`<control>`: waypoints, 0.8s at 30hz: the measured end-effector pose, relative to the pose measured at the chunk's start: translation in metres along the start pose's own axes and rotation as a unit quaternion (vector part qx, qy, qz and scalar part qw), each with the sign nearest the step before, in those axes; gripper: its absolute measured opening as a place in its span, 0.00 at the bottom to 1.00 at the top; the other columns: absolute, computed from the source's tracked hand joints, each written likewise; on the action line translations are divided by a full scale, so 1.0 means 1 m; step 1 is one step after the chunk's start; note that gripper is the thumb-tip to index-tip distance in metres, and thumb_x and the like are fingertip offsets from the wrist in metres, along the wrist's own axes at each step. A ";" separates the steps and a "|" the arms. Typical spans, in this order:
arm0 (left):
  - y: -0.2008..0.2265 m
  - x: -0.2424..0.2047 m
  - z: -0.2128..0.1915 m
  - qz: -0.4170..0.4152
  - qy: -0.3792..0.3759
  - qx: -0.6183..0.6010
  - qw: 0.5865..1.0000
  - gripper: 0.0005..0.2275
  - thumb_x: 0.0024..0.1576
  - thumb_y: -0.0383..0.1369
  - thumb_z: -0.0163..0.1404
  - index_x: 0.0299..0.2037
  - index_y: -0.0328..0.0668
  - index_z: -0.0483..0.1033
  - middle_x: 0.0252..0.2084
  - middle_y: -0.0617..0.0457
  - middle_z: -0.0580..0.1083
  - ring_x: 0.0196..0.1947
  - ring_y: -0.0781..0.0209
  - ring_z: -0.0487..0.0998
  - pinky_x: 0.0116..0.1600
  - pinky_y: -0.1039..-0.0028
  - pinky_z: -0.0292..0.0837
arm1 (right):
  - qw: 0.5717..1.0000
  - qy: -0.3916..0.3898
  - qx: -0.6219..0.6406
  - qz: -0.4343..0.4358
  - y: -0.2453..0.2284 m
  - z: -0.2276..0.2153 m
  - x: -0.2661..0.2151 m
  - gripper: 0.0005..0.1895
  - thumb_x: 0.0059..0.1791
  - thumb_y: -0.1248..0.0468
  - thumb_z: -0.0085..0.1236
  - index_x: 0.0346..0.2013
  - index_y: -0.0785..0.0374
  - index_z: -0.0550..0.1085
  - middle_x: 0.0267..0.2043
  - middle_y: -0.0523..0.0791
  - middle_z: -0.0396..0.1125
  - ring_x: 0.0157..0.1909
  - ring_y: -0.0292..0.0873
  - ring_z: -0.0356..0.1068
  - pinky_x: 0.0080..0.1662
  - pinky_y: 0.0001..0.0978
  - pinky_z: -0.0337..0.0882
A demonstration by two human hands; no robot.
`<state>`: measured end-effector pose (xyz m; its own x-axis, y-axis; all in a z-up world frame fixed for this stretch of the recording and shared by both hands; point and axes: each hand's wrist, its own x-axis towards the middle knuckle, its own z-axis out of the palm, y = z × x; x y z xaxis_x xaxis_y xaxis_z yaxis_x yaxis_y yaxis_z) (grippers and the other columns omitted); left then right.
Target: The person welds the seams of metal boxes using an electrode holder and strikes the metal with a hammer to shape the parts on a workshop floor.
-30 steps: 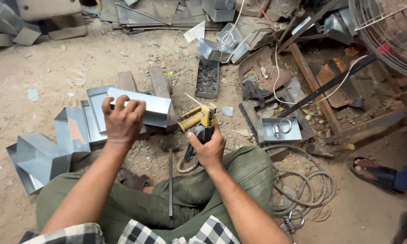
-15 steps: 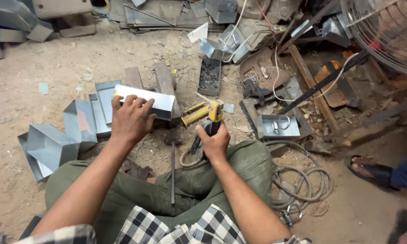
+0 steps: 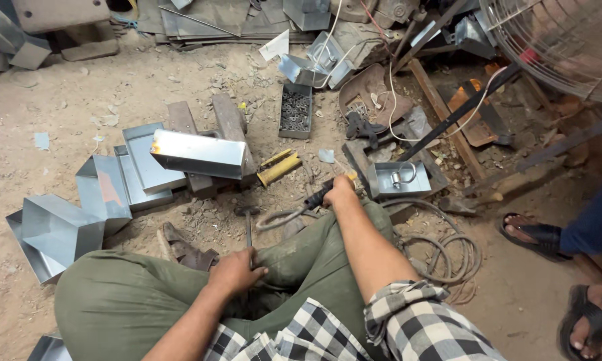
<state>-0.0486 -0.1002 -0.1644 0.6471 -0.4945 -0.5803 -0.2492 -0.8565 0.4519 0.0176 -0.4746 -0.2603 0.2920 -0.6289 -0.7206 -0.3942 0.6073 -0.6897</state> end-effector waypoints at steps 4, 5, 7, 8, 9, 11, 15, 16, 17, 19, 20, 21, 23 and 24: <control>-0.011 0.016 0.007 0.017 -0.023 0.018 0.999 0.24 0.50 0.51 0.60 0.48 0.43 0.79 0.48 0.42 0.80 0.53 0.44 0.80 0.58 0.59 0.75 | 0.994 0.032 -0.102 0.024 0.005 -0.006 0.015 0.22 0.48 0.51 0.60 0.49 0.63 0.71 0.46 0.47 0.65 0.46 0.46 0.65 0.49 0.47 0.65; -0.009 0.016 0.007 -0.011 -0.030 0.036 0.999 0.26 0.50 0.52 0.60 0.52 0.42 0.77 0.52 0.41 0.77 0.56 0.44 0.78 0.60 0.58 0.73 | 0.992 0.036 -0.116 0.028 0.005 -0.007 0.018 0.23 0.49 0.51 0.60 0.50 0.63 0.70 0.47 0.48 0.64 0.47 0.46 0.64 0.50 0.48 0.64; -0.002 0.013 0.005 -0.038 -0.036 0.052 0.997 0.28 0.51 0.53 0.60 0.55 0.41 0.75 0.56 0.41 0.75 0.59 0.43 0.75 0.62 0.58 0.72 | 0.989 0.039 -0.139 0.031 0.006 -0.009 0.025 0.23 0.49 0.52 0.60 0.51 0.64 0.70 0.49 0.49 0.64 0.50 0.46 0.63 0.52 0.48 0.63; 0.003 0.011 0.004 -0.048 -0.040 0.062 0.996 0.29 0.52 0.53 0.59 0.57 0.41 0.73 0.58 0.41 0.74 0.61 0.44 0.74 0.62 0.58 0.71 | 0.988 0.040 -0.148 0.034 0.006 -0.010 0.027 0.24 0.49 0.52 0.59 0.52 0.65 0.70 0.50 0.49 0.64 0.51 0.46 0.63 0.52 0.48 0.62; 0.005 0.009 0.003 -0.059 -0.043 0.072 0.995 0.30 0.53 0.53 0.58 0.59 0.41 0.72 0.60 0.42 0.73 0.62 0.45 0.73 0.63 0.59 0.71 | 0.986 0.040 -0.158 0.034 0.007 -0.008 0.029 0.24 0.49 0.52 0.59 0.52 0.65 0.70 0.51 0.50 0.63 0.52 0.47 0.63 0.53 0.48 0.62; 0.009 0.007 0.000 -0.070 -0.049 0.075 0.994 0.31 0.53 0.54 0.58 0.60 0.41 0.71 0.61 0.42 0.72 0.63 0.45 0.72 0.64 0.60 0.70 | 0.984 0.038 -0.173 0.032 0.007 -0.005 0.031 0.25 0.49 0.52 0.59 0.54 0.66 0.69 0.54 0.51 0.63 0.54 0.47 0.62 0.55 0.48 0.60; 0.002 0.015 0.006 -0.057 -0.066 0.099 0.991 0.30 0.53 0.52 0.57 0.61 0.41 0.72 0.62 0.43 0.73 0.64 0.46 0.73 0.65 0.61 0.70 | 0.981 0.041 -0.190 0.016 0.001 -0.002 0.028 0.27 0.50 0.53 0.58 0.56 0.67 0.69 0.58 0.53 0.62 0.59 0.48 0.60 0.59 0.49 0.58; -0.003 0.017 0.011 -0.058 -0.067 0.098 0.991 0.30 0.53 0.52 0.57 0.61 0.41 0.72 0.62 0.43 0.73 0.64 0.46 0.73 0.65 0.61 0.70 | 0.980 0.044 -0.192 0.011 0.001 -0.004 0.025 0.27 0.50 0.53 0.57 0.57 0.68 0.69 0.60 0.53 0.62 0.60 0.48 0.60 0.60 0.49 0.57; -0.008 0.023 0.014 -0.064 -0.065 0.084 0.992 0.29 0.54 0.51 0.55 0.61 0.41 0.71 0.63 0.43 0.72 0.64 0.46 0.72 0.66 0.60 0.69 | 0.981 0.047 -0.187 -0.001 -0.002 -0.005 0.019 0.27 0.50 0.53 0.57 0.57 0.68 0.68 0.61 0.54 0.61 0.61 0.49 0.59 0.60 0.49 0.57; -0.023 0.036 0.025 -0.071 -0.062 0.070 0.993 0.29 0.55 0.51 0.54 0.61 0.42 0.71 0.64 0.43 0.70 0.65 0.45 0.71 0.66 0.60 0.68 | 0.983 0.052 -0.173 -0.028 -0.006 -0.004 0.003 0.28 0.50 0.53 0.57 0.59 0.69 0.68 0.63 0.55 0.61 0.64 0.49 0.58 0.62 0.49 0.55; -0.030 0.047 0.031 -0.065 -0.021 0.015 0.998 0.27 0.56 0.52 0.51 0.59 0.41 0.73 0.61 0.41 0.72 0.61 0.43 0.73 0.63 0.57 0.69 | 0.985 0.054 -0.158 -0.049 -0.007 -0.002 -0.007 0.29 0.50 0.53 0.56 0.59 0.69 0.68 0.64 0.56 0.61 0.65 0.49 0.58 0.63 0.49 0.55; -0.034 0.055 0.036 -0.060 0.018 -0.040 0.997 0.26 0.57 0.52 0.49 0.56 0.40 0.74 0.57 0.38 0.73 0.57 0.41 0.75 0.59 0.54 0.70 | 0.986 0.058 -0.141 -0.072 -0.006 -0.002 -0.020 0.29 0.50 0.53 0.56 0.60 0.69 0.68 0.66 0.56 0.60 0.66 0.49 0.58 0.64 0.49 0.54; -0.041 0.070 0.043 -0.062 0.011 -0.143 0.988 0.25 0.57 0.51 0.48 0.51 0.34 0.77 0.45 0.38 0.77 0.44 0.45 0.80 0.48 0.58 0.74 | 0.986 0.056 -0.090 -0.126 -0.003 0.001 -0.047 0.30 0.51 0.53 0.56 0.61 0.70 0.67 0.68 0.57 0.60 0.68 0.50 0.57 0.66 0.50 0.53; -0.046 0.073 0.043 -0.061 0.003 -0.243 0.968 0.26 0.58 0.50 0.47 0.45 0.28 0.80 0.33 0.38 0.81 0.30 0.49 0.85 0.37 0.61 0.78 | 0.986 0.043 -0.056 -0.154 0.002 0.004 -0.062 0.30 0.51 0.54 0.56 0.62 0.71 0.67 0.69 0.58 0.60 0.69 0.50 0.56 0.67 0.50 0.52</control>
<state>-0.0210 -0.1038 -0.2571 0.6555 -0.3910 -0.6462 0.1975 -0.7371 0.6463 0.0019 -0.4326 -0.2173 0.3402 -0.8162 -0.4669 -0.3934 0.3274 -0.8591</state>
